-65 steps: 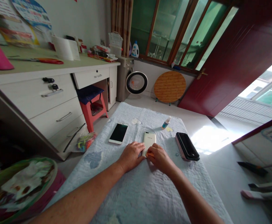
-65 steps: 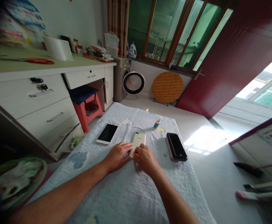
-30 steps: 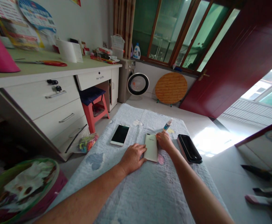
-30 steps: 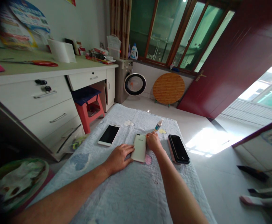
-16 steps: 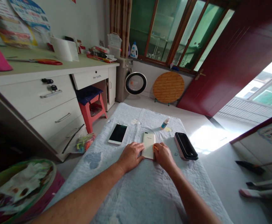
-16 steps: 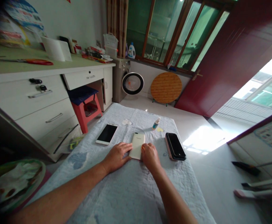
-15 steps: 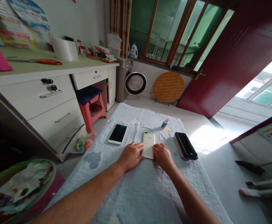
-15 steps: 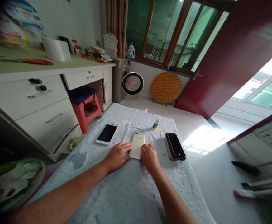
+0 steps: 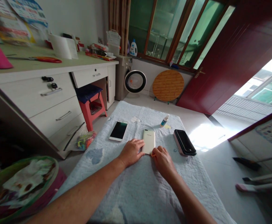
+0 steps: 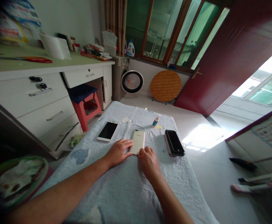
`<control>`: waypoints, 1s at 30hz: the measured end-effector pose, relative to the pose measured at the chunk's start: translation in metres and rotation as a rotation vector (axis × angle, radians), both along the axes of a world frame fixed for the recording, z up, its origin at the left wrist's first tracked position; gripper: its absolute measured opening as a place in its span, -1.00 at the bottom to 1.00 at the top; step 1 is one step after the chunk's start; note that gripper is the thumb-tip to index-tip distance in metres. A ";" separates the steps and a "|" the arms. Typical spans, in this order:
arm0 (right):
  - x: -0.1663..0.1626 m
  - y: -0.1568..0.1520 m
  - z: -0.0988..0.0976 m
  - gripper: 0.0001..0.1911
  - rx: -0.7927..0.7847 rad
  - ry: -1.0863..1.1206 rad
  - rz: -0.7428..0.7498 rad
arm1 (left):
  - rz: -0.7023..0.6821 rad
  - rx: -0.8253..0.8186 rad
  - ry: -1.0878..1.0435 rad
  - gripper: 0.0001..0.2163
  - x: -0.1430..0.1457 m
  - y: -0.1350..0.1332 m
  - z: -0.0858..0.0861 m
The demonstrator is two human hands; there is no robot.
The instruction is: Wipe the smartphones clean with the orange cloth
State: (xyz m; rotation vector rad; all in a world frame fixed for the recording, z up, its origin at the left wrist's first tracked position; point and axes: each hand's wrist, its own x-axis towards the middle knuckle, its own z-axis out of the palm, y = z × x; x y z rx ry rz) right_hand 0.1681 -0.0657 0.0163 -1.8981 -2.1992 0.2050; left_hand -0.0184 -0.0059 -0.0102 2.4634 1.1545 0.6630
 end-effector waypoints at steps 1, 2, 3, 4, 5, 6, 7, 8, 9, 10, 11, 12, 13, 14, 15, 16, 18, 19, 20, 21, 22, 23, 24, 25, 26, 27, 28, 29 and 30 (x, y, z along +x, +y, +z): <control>-0.001 0.001 0.002 -0.83 -0.006 -0.031 0.004 | 0.000 -0.001 -0.004 -0.67 0.000 0.000 0.000; -0.003 0.002 0.004 -0.83 -0.012 -0.060 0.010 | 0.001 -0.002 -0.006 -0.69 0.001 0.001 0.000; -0.005 0.003 0.006 -0.83 -0.014 -0.085 0.019 | 0.003 -0.004 -0.005 -0.71 0.001 0.001 0.000; -0.007 0.004 0.007 -0.83 -0.014 -0.105 0.029 | 0.005 -0.005 -0.002 -0.71 0.001 0.002 0.000; -0.009 0.005 0.008 -0.83 -0.012 -0.119 0.040 | 0.006 -0.005 0.000 -0.70 0.002 0.002 0.000; -0.013 0.007 0.008 -0.84 -0.009 -0.130 0.051 | 0.004 -0.005 0.001 -0.68 0.002 0.003 0.000; -0.017 0.008 0.008 -0.85 -0.007 -0.139 0.063 | 0.002 -0.006 -0.001 -0.65 0.002 0.003 0.000; -0.021 0.010 0.008 -0.85 -0.004 -0.145 0.074 | 0.001 -0.008 -0.007 -0.64 0.002 0.003 0.000; -0.026 0.013 0.007 -0.86 0.001 -0.150 0.085 | 0.000 -0.012 -0.016 -0.63 0.002 0.004 0.000; -0.031 0.015 0.005 -0.86 0.009 -0.152 0.096 | 0.000 -0.019 -0.027 -0.64 0.002 0.003 0.000; -0.036 0.017 0.004 -0.87 0.023 -0.151 0.107 | 0.003 -0.027 -0.040 -0.65 0.001 0.003 0.000; -0.041 0.019 0.003 -0.87 0.041 -0.147 0.118 | 0.008 -0.037 -0.054 -0.66 0.001 0.003 0.000; -0.045 0.020 0.001 -0.88 0.060 -0.143 0.127 | 0.011 -0.045 -0.066 -0.67 0.001 0.003 0.000; -0.047 0.021 0.000 -0.89 0.075 -0.137 0.134 | 0.014 -0.051 -0.078 -0.67 0.001 0.003 0.000; -0.048 0.021 0.000 -0.90 0.084 -0.128 0.140 | 0.015 -0.054 -0.087 -0.66 0.000 0.002 0.000; -0.048 0.021 0.000 -0.91 0.086 -0.114 0.142 | 0.013 -0.053 -0.091 -0.66 0.000 0.002 -0.001; -0.042 0.019 0.001 -0.90 0.076 -0.074 0.146 | 0.006 -0.043 -0.083 -0.65 0.001 0.002 -0.001; -0.038 0.017 0.002 -0.88 0.069 -0.051 0.145 | 0.006 -0.036 -0.074 -0.65 0.001 0.002 -0.001; -0.033 0.016 0.003 -0.86 0.063 -0.030 0.142 | 0.007 -0.028 -0.063 -0.65 0.001 0.002 -0.001; -0.027 0.015 0.004 -0.85 0.061 -0.010 0.136 | 0.008 -0.022 -0.052 -0.64 0.001 0.002 -0.001; -0.021 0.015 0.004 -0.83 0.058 0.005 0.128 | 0.008 -0.016 -0.044 -0.63 0.001 0.001 0.000; -0.016 0.016 0.004 -0.83 0.055 0.018 0.119 | 0.006 -0.010 -0.038 -0.62 0.001 0.001 0.000; -0.011 0.018 0.004 -0.82 0.051 0.027 0.112 | 0.002 -0.004 -0.034 -0.61 0.001 0.000 0.001; -0.006 0.021 0.002 -0.81 0.048 0.035 0.108 | -0.001 0.003 -0.034 -0.61 0.001 -0.001 0.001; -0.003 0.026 0.001 -0.82 0.047 0.039 0.106 | -0.003 0.009 -0.035 -0.61 0.000 -0.002 0.002; 0.000 0.031 -0.001 -0.82 0.050 0.040 0.104 | -0.004 0.014 -0.037 -0.61 0.000 -0.002 0.002; 0.002 0.038 -0.002 -0.82 0.057 0.038 0.100 | -0.005 0.018 -0.040 -0.61 0.000 -0.002 0.002; 0.004 0.045 -0.004 -0.83 0.067 0.033 0.094 | -0.008 0.019 -0.042 -0.61 -0.001 -0.002 0.002; 0.006 0.052 -0.005 -0.82 0.079 0.028 0.085 | -0.012 0.018 -0.041 -0.60 -0.001 -0.002 0.002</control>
